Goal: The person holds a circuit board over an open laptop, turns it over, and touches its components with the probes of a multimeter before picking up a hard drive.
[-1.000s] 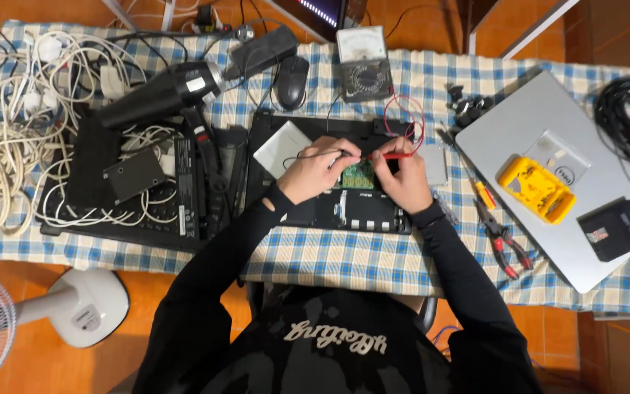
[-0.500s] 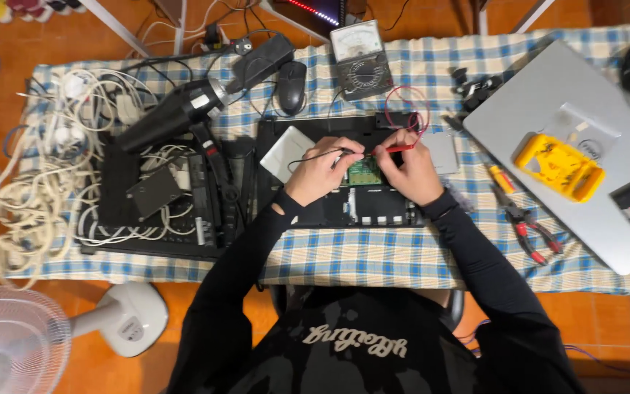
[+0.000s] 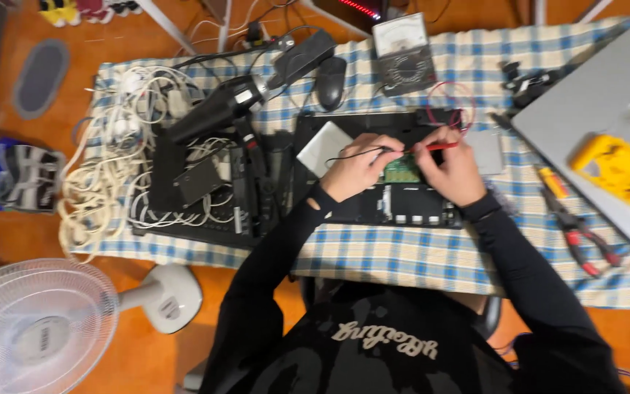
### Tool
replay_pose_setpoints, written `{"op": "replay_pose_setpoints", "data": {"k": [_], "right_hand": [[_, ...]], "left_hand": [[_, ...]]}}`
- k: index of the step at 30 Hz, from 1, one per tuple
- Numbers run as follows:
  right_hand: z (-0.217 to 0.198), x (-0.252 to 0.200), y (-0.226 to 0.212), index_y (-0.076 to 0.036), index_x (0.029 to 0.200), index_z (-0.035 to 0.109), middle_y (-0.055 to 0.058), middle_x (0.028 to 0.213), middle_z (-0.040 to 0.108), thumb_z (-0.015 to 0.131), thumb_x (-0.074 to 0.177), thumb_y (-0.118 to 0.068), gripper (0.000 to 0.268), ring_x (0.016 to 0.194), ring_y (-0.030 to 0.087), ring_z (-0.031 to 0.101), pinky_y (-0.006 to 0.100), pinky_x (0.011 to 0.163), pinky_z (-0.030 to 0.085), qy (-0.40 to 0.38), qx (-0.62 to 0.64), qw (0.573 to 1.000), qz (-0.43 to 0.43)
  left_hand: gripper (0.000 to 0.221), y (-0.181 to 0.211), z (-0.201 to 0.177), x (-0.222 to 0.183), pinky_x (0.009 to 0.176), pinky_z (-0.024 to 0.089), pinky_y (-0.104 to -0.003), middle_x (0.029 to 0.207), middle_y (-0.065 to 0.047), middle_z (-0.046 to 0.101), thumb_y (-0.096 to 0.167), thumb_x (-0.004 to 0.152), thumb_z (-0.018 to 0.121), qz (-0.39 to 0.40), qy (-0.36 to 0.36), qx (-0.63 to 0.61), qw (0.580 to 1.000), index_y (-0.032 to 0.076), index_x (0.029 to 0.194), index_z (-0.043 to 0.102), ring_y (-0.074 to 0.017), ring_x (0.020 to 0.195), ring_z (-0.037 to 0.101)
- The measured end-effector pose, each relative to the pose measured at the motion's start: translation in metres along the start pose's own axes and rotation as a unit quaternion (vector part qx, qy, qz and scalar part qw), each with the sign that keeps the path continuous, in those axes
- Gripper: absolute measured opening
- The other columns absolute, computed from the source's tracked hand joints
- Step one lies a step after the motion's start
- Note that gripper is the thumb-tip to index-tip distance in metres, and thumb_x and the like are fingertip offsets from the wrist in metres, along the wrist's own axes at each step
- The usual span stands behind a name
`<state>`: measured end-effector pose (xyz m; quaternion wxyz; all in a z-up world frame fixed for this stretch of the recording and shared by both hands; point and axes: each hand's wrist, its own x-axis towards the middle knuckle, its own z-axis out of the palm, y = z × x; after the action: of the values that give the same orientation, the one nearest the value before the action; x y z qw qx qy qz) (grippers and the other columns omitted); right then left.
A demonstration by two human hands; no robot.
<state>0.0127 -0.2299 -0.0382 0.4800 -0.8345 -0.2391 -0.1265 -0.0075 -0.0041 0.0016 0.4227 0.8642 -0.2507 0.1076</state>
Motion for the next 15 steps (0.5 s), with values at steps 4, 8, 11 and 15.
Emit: {"op": "replay_pose_setpoints", "data": {"k": [4, 8, 11, 15], "right_hand": [[0.001, 0.000, -0.001, -0.002, 0.098, 0.061, 0.014, 0.092, 0.068, 0.070, 0.100, -0.015, 0.016, 0.085, 0.030, 0.069, 0.039, 0.077, 0.053, -0.003, 0.024, 0.999, 0.042], [-0.001, -0.002, -0.001, -0.003, 0.101, 0.063, 0.014, 0.094, 0.068, 0.068, 0.099, -0.010, 0.009, 0.089, 0.027, 0.069, 0.037, 0.080, 0.054, -0.009, 0.010, 1.000, 0.015], [0.006, -0.002, 0.003, -0.004, 0.100, 0.063, 0.009, 0.091, 0.066, 0.068, 0.099, -0.009, 0.007, 0.084, 0.020, 0.068, 0.033, 0.077, 0.053, -0.002, 0.049, 0.998, 0.030], [0.006, -0.001, 0.001, -0.004, 0.099, 0.063, 0.007, 0.089, 0.067, 0.070, 0.100, -0.010, 0.009, 0.081, 0.018, 0.067, 0.032, 0.075, 0.054, 0.001, 0.041, 0.999, 0.021]], "left_hand": [[0.008, -0.004, 0.001, 0.001, 0.090, 0.057, -0.039, 0.105, -0.004, 0.074, 0.017, 0.101, 0.068, 0.032, 0.015, -0.011, 0.999, 0.011, 0.107, 0.067, -0.0297, 0.105, 0.069], [0.010, -0.008, 0.005, 0.000, 0.087, 0.057, -0.039, 0.103, -0.006, 0.074, 0.018, 0.101, 0.068, 0.012, 0.012, -0.036, 0.999, 0.010, 0.106, 0.068, -0.0306, 0.102, 0.071], [0.010, -0.013, 0.009, 0.000, 0.087, 0.056, -0.040, 0.102, -0.006, 0.074, 0.018, 0.100, 0.069, 0.038, 0.028, -0.034, 0.998, 0.010, 0.105, 0.070, -0.0301, 0.099, 0.070], [0.009, -0.015, 0.007, 0.002, 0.086, 0.056, -0.041, 0.099, -0.005, 0.074, 0.017, 0.097, 0.068, 0.053, 0.031, -0.038, 0.997, 0.010, 0.103, 0.071, -0.0286, 0.095, 0.070]]}}
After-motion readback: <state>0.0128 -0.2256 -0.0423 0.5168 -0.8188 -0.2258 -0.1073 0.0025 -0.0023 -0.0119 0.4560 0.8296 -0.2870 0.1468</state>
